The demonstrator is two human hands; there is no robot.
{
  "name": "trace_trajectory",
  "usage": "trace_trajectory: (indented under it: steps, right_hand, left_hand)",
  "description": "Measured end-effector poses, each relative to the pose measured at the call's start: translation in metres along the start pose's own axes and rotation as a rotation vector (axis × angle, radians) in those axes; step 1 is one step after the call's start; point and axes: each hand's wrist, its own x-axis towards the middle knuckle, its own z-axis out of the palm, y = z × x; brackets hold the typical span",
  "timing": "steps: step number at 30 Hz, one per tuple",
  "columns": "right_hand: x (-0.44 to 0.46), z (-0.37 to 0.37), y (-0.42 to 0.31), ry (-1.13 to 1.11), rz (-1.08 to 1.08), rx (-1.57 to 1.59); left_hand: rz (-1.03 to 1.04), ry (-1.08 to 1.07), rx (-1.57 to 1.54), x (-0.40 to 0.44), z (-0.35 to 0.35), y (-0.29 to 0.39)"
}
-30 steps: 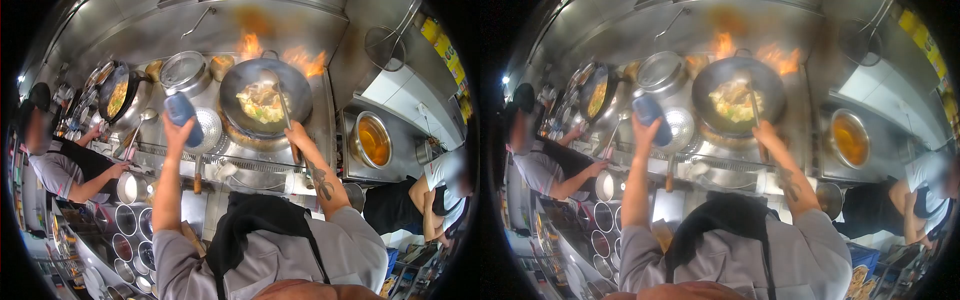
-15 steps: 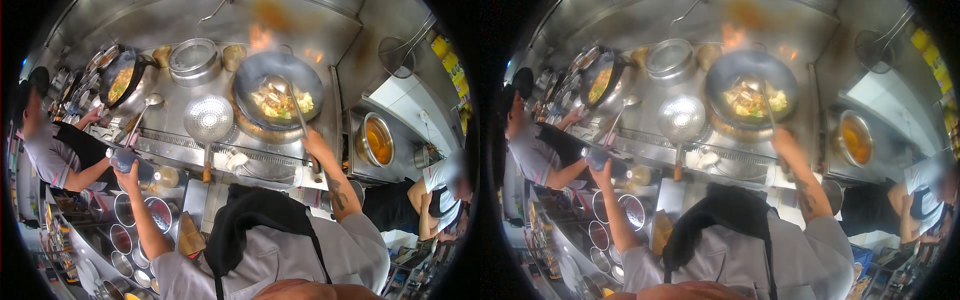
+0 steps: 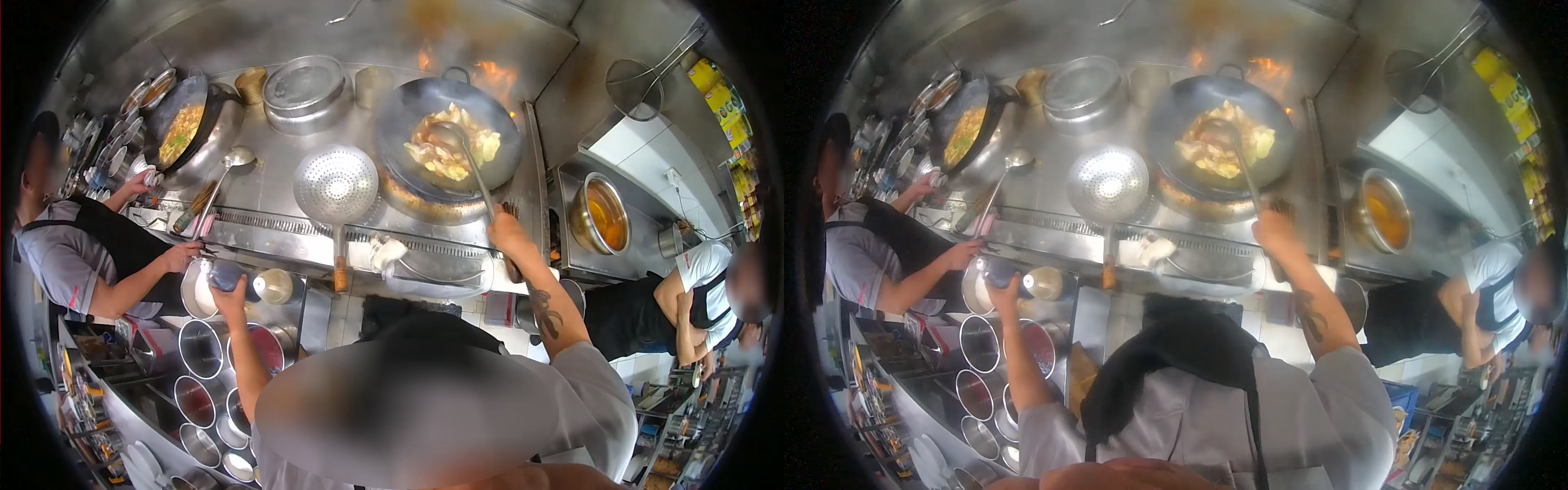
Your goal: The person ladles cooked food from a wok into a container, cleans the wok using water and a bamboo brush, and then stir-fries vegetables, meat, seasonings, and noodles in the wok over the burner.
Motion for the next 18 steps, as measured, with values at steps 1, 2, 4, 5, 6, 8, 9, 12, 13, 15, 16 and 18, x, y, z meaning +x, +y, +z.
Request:
trace_trajectory:
  steps: [1, 2, 4, 5, 6, 8, 9, 12, 13, 15, 16, 18]
  right_hand:
    - [-0.004, -0.017, 0.002, -0.070, -0.002, 0.166]
    - [-0.010, -0.043, 0.005, -0.140, -0.005, 0.331]
    - [-0.031, -0.098, -0.013, -0.255, 0.136, 0.502]
    - [-0.029, -0.091, -0.004, -0.142, 0.134, 0.380]
    - [-0.020, -0.076, 0.012, -0.027, 0.127, 0.260]
    - [0.000, -0.032, 0.044, 0.223, 0.098, 0.128]
    - [-0.002, -0.036, 0.035, 0.181, 0.125, 0.207]
    - [-0.002, -0.028, 0.031, -0.026, 0.181, 0.556]
    - [0.007, -0.022, 0.044, -0.066, 0.164, 0.652]
    - [0.031, -0.021, 0.061, -0.158, 0.120, 0.839]
    - [0.037, -0.025, 0.069, -0.188, 0.086, 0.884]
    - [0.042, -0.038, 0.066, -0.029, -0.008, 0.694]
  left_hand:
    - [0.027, -0.012, 0.000, -0.002, 0.002, -0.014]
    - [0.034, -0.040, 0.021, -0.007, 0.002, -0.013]
    - [0.039, -0.003, -0.053, -0.014, 0.006, -0.007]
    - [0.038, 0.018, -0.086, -0.019, 0.005, -0.006]
    - [0.008, -0.010, -0.082, -0.022, 0.004, -0.005]
    - [-0.049, -0.069, -0.073, -0.024, 0.001, -0.005]
    - [-0.055, -0.084, -0.072, -0.025, 0.000, -0.011]
    - [-0.083, -0.099, -0.039, -0.030, -0.005, -0.033]
    - [-0.096, -0.076, -0.012, -0.030, -0.007, -0.041]
    - [-0.134, -0.038, -0.013, -0.042, -0.011, -0.040]
    - [-0.155, -0.024, -0.042, -0.049, -0.013, -0.035]
    - [-0.145, -0.077, -0.054, -0.071, -0.028, -0.014]
